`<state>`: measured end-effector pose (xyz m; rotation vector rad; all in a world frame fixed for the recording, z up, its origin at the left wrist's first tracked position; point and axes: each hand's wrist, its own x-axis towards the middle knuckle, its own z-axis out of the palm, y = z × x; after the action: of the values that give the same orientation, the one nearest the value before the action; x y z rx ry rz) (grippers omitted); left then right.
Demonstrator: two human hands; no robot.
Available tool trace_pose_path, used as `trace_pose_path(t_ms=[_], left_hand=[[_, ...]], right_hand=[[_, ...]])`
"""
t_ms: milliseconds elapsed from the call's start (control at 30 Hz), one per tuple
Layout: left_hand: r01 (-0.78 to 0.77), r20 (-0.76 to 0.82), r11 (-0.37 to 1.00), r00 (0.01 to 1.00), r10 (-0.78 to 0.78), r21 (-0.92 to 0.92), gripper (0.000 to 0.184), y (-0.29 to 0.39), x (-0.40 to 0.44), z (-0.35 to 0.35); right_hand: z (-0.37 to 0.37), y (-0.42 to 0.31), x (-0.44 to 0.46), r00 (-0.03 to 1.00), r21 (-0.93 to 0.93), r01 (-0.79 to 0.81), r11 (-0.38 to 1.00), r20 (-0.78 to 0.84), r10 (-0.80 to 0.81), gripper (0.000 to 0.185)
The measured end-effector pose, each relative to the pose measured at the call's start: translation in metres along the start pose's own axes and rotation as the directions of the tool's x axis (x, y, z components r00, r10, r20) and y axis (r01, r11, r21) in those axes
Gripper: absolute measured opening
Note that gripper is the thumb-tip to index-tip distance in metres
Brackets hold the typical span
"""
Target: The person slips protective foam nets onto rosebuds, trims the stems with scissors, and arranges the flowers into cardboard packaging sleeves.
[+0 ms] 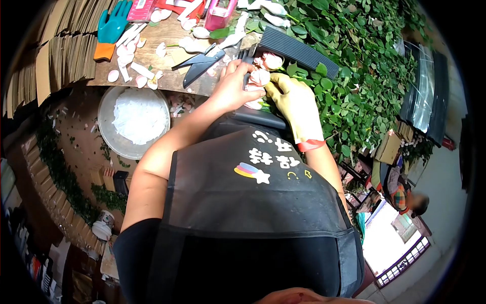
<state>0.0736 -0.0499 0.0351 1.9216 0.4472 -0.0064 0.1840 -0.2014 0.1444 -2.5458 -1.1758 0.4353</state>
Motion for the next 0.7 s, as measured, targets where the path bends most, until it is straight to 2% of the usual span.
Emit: trace_pose_path(t_ms=[33, 133, 167, 267, 300, 433, 533, 567, 667, 700], left_hand=[[-0.008, 0.004, 1.000, 1.000, 0.008, -0.016, 0.073, 0.001, 0.001, -0.002], [-0.037, 0.001, 0.998, 0.999, 0.037, -0.057, 0.074, -0.002, 0.000, 0.000], [-0.039, -0.003, 0.998, 0.999, 0.039, -0.054, 0.074, -0.003, 0.000, 0.000], [-0.032, -0.013, 0.999, 0.999, 0.032, -0.037, 0.073, -0.002, 0.000, 0.002], [-0.022, -0.002, 0.999, 1.000, 0.022, -0.046, 0.074, 0.000, 0.000, 0.001], [0.006, 0.009, 0.998, 1.000, -0.005, -0.057, 0.071, 0.004, -0.001, -0.001], [0.001, 0.002, 0.993, 1.000, 0.000, -0.118, 0.064, -0.004, 0.006, 0.005], [0.006, -0.047, 0.991, 0.999, -0.012, -0.131, 0.055, -0.006, 0.009, 0.008], [-0.011, -0.117, 0.998, 0.993, 0.004, -0.062, 0.050, 0.002, 0.010, 0.005], [-0.032, -0.163, 0.999, 0.986, 0.027, -0.030, 0.046, 0.002, 0.010, 0.007]], right_hand=[[0.004, 0.000, 0.001, 0.999, -0.066, 0.032, 0.997, -0.032, -0.034, 0.019], [0.005, 0.004, 0.007, 0.995, -0.215, 0.093, 0.972, 0.068, -0.080, 0.018], [0.004, 0.006, 0.009, 0.993, -0.249, 0.117, 0.961, 0.053, -0.108, 0.016], [0.011, 0.012, 0.014, 0.994, -0.322, 0.103, 0.941, 0.070, -0.085, 0.014], [0.014, 0.016, 0.015, 0.985, -0.328, 0.171, 0.929, 0.071, -0.156, 0.013], [0.016, 0.020, 0.020, 0.973, -0.331, 0.231, 0.915, 0.089, -0.214, 0.014], [0.021, 0.024, 0.022, 0.970, -0.374, 0.240, 0.896, 0.122, -0.209, 0.014], [0.021, 0.026, 0.020, 0.964, -0.358, 0.265, 0.895, 0.108, -0.242, 0.016], [0.009, 0.014, 0.017, 0.972, -0.341, 0.164, 0.926, 0.218, -0.092, 0.014], [-0.006, 0.002, 0.011, 0.980, -0.256, 0.120, 0.959, 0.184, -0.073, 0.017]])
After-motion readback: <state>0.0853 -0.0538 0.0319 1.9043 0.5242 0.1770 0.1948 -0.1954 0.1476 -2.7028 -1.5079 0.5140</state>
